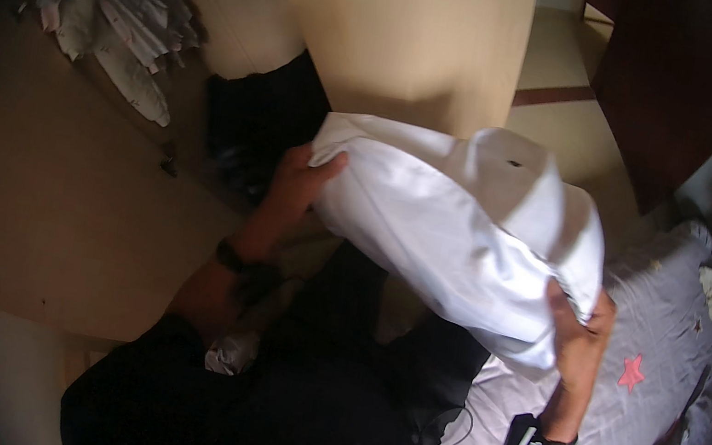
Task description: The person sits on the floor and folds a pair of black shorts, placing them on the floor. They then fold a white shirt and a pair of brown pants on the bed, stacking them on the floor.
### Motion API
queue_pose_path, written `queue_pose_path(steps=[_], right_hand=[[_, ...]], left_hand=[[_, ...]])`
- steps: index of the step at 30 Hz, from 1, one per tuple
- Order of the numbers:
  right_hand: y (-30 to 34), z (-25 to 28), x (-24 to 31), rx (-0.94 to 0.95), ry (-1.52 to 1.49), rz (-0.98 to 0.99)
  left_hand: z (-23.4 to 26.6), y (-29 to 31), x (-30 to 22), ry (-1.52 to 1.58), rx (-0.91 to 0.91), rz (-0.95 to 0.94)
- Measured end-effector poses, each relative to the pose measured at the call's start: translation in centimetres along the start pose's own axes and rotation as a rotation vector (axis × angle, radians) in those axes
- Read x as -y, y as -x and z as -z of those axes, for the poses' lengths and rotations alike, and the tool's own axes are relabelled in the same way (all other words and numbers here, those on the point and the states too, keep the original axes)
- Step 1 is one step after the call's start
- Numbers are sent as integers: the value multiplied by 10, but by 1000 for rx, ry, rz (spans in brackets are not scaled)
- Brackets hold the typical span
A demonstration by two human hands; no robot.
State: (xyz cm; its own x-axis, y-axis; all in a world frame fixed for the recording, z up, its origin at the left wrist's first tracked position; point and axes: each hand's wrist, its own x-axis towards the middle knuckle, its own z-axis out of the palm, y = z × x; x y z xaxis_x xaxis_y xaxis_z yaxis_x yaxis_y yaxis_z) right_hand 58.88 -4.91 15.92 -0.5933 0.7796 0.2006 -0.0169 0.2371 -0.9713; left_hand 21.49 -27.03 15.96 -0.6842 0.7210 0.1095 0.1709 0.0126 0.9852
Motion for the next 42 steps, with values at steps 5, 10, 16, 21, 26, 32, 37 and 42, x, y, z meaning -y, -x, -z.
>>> queue_pose_path(steps=[5, 10, 16, 21, 26, 32, 37, 42], right_hand=[[-39, -36, 51, 310, 12, 195], [-75, -73, 94, 627, 18, 247], [-132, -178, 78, 722, -43, 352], [-192, -245, 72, 467, 74, 577], [-227, -315, 70, 180, 38, 603], [-301, -481, 71, 224, 453, 487], [-264, -460, -37, 374, 657, 730], [-210, -438, -85, 687, 603, 637]], left_hand=[[14, 27, -29, 43, -404, -153], [44, 56, -41, -40, -634, -187], [104, 27, -8, -367, -826, -310], [133, -17, -53, -895, -1045, -547], [151, -39, -59, -1122, -1194, -300], [321, -150, 29, -1328, -1200, 29], [321, -164, 97, -1468, -990, 389], [314, -172, 137, -1519, -1088, 227]])
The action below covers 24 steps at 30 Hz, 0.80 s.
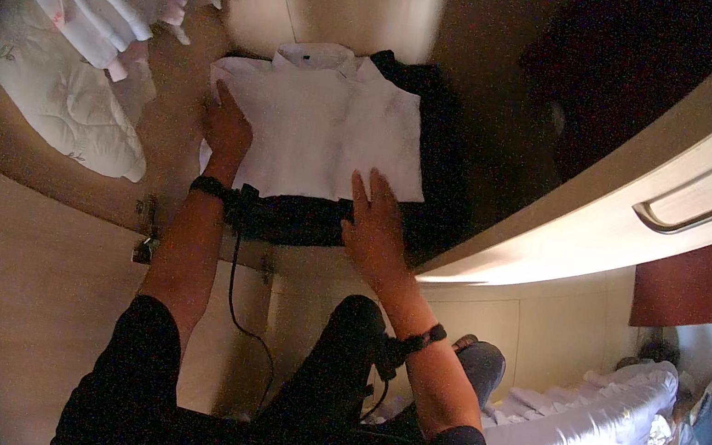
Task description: The person sits on the floor and folds a pair of black shorts, placing them on the floor. They then fold a white shirt and a pair of brown pants on the bed, stacking them on the floor.
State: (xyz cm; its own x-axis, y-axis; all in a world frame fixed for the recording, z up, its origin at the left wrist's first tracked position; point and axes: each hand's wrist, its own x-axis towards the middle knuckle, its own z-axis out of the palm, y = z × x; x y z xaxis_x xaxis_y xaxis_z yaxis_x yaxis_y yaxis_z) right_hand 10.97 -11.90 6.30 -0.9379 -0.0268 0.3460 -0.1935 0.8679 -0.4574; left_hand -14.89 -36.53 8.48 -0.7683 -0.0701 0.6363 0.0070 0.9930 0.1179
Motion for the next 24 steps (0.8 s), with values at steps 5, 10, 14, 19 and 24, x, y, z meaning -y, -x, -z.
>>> queue_pose_path(steps=[5, 10, 14, 19, 24], right_hand=[[58, 9, 7, 161, -194, 17], [122, 30, 6, 321, -254, -106], [179, 54, -7, 417, -206, -233], [244, 77, -23, 425, -146, -410], [279, 85, -21, 363, -128, -488]], left_hand=[[6, 28, -38, 163, 76, -371], [11, 63, -60, 236, 336, -498], [14, 71, -51, 149, 454, -308], [20, 75, -47, 172, 551, -301], [18, 69, -32, 214, 585, -329]])
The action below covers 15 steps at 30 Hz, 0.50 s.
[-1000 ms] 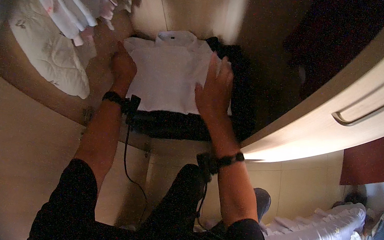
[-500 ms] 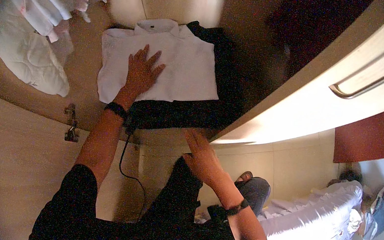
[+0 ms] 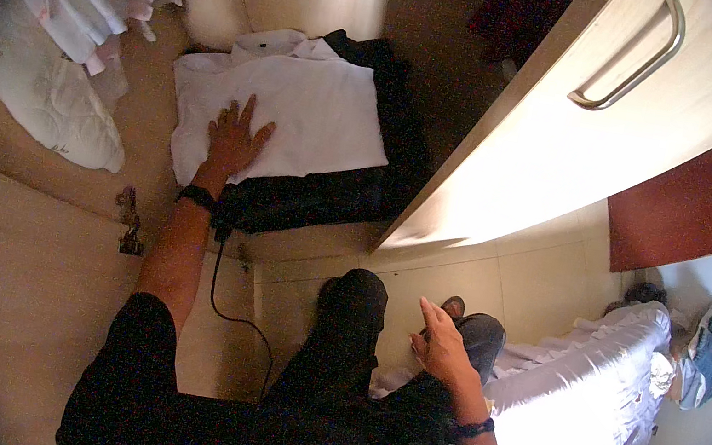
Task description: The person sits on the floor and folds a pair of black shorts, placing them on the floor. They then fold a white shirt and a pair of brown pants on the bed, stacking them on the floor.
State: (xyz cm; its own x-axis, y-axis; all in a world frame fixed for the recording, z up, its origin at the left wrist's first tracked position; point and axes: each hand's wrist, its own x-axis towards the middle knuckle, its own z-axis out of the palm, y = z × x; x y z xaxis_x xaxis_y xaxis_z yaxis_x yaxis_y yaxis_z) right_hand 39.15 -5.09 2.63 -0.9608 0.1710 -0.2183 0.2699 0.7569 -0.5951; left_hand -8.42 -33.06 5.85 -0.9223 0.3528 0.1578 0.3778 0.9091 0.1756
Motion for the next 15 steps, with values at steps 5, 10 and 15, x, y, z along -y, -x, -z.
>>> queue_pose_path(steps=[5, 10, 15], right_hand=[[24, -5, -9, -39, -23, -2], [50, -10, -27, -63, -42, -15], [63, -20, -26, -30, -64, -89]], left_hand=[[-7, -3, 36, -218, -327, -4], [-9, 21, 43, -334, -339, 138], [-14, 17, 53, -97, -226, 213]])
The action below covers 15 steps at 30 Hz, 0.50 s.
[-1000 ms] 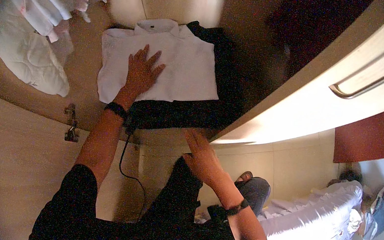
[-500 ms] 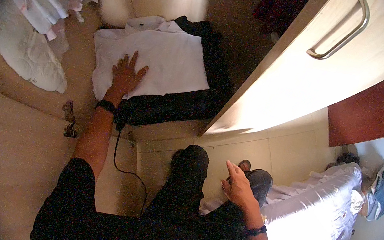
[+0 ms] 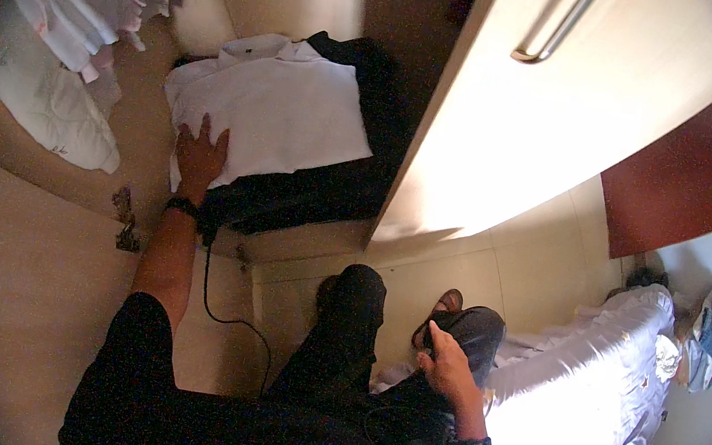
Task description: The person sits on the floor and folds a pair of black shorts, placing them on the floor. They then fold a white shirt and a pair of brown pants on the bed, stacking them on the floor.
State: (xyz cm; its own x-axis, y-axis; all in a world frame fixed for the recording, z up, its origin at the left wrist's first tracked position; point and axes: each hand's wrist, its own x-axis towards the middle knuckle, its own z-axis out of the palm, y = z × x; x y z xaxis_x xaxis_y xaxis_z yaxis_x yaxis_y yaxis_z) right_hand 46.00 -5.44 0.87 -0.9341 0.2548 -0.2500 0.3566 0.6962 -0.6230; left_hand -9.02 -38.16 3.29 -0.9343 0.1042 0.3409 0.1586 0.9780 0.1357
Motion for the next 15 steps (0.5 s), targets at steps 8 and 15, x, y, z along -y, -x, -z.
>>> queue_pose_path(steps=[8, 15], right_hand=[[28, -7, 14, -128, -69, -67], [-3, -19, 123, -239, -131, -195]], left_hand=[[-19, -23, 13, -58, 40, -61], [-93, -152, 176, -43, -113, -264]])
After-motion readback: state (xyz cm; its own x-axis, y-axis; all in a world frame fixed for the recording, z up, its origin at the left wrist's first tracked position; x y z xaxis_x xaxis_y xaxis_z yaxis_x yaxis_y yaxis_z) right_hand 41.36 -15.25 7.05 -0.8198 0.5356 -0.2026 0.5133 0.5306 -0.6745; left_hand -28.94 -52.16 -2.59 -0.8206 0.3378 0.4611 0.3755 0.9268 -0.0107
